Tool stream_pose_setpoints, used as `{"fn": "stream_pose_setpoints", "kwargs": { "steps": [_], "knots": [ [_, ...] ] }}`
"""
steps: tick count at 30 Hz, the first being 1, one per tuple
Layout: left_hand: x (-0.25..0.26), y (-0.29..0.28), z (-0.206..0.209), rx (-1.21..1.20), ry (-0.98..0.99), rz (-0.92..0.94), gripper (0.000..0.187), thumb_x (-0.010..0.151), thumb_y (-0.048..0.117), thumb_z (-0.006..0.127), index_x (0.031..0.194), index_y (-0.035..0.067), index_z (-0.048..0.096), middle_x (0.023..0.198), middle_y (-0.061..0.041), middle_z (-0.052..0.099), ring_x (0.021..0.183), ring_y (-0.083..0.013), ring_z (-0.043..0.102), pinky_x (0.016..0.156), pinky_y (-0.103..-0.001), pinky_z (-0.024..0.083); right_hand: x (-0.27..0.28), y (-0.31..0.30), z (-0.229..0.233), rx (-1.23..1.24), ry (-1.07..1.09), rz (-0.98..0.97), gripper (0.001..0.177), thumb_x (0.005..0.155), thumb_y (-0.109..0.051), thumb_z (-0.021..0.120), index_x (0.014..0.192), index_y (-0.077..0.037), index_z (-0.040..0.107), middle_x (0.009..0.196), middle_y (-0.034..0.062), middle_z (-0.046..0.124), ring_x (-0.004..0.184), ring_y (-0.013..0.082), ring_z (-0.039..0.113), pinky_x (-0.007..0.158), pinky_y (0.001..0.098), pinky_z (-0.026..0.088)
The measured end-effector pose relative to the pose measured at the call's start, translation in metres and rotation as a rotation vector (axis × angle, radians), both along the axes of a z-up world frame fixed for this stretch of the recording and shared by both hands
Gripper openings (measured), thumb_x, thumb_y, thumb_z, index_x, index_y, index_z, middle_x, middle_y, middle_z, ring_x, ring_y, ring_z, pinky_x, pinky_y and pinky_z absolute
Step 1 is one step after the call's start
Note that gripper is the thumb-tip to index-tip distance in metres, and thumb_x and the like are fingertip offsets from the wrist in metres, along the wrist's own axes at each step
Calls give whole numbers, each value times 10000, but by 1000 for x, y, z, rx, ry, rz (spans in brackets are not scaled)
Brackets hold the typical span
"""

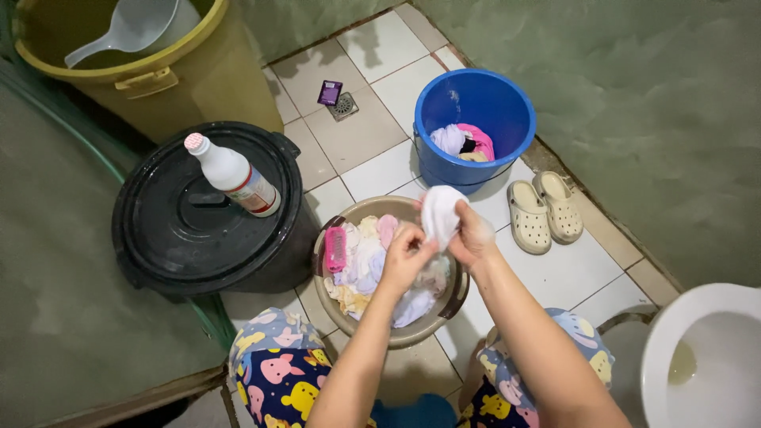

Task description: Hand washing clothes in a plastic basin using a brush and detergent.

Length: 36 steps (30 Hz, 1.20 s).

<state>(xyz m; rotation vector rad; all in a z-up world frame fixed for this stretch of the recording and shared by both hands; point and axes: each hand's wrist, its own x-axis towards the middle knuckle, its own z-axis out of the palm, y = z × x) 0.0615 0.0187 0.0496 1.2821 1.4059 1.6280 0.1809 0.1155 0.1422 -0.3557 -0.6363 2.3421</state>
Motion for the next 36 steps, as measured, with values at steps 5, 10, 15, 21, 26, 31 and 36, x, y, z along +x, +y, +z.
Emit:
{"fn": "stream_pose_setpoints", "kwargs": {
  "steps": [5, 10, 15, 21, 26, 31, 36],
  "knots": [
    [-11, 15, -61, -152, -601, 52, 151, 974, 205, 605, 998, 97, 707, 1066, -36, 680, 1046, -165, 629, 953, -311, 482, 12, 12, -52, -127, -20, -96, 426, 935, -231, 714, 1175, 66, 524, 1002, 168, 630, 979, 308, 651, 1082, 544, 519],
    [10, 23, -49, -618, -1026, 71, 368, 1021, 433, 410, 1072, 184, 677, 1169, -30, 710, 1122, -236, 631, 975, -382, 469, 6, 0, -22, -103, 30, -16, 338, 952, -221, 678, 1183, -14, 544, 906, 116, 575, 843, 244, 606, 909, 492, 546],
    [50, 21, -59, -382, -1574, -112, 480, 986, 567, 428, 1347, 257, 495, 1371, -28, 513, 1281, -263, 505, 1088, -555, 350, 5, -1, -30, -33, -66, 31, 385, 871, -134, 677, 1246, -97, 597, 865, 115, 570, 783, 233, 602, 777, 427, 537],
    [37, 0, -11, -86, -1793, -160, 673, 868, 680, 494, 1329, 192, 546, 1302, -37, 631, 1212, -286, 590, 929, -569, 508, 10, 10, -64, 64, -310, -72, 313, 855, 40, 627, 1151, -52, 579, 921, 169, 590, 823, 284, 651, 761, 445, 574],
    [18, 16, -88, -235, -1470, -425, 504, 911, 341, 653, 1371, 166, 545, 1252, -92, 658, 1121, -289, 668, 892, -495, 574, 5, 10, -60, 245, -395, -92, 321, 797, 126, 560, 1084, -16, 588, 1250, 142, 638, 1033, 245, 690, 870, 412, 608],
    [7, 17, -38, -426, -963, -514, 574, 822, -66, 734, 1351, 47, 541, 1154, -104, 681, 1020, -234, 694, 839, -367, 591, -12, 0, -37, 337, -523, -61, 510, 792, 104, 565, 1236, -133, 644, 1283, 88, 628, 1044, 209, 704, 808, 332, 577],
    [8, 24, -41, -330, -381, -351, 447, 765, -47, 768, 1184, -65, 614, 1060, -150, 689, 951, -246, 670, 758, -374, 561, -22, -4, -59, 1364, -852, -382, 268, 803, 58, 723, 1038, -68, 753, 1036, 96, 680, 1011, 299, 655, 918, 377, 522]
  ]
}}
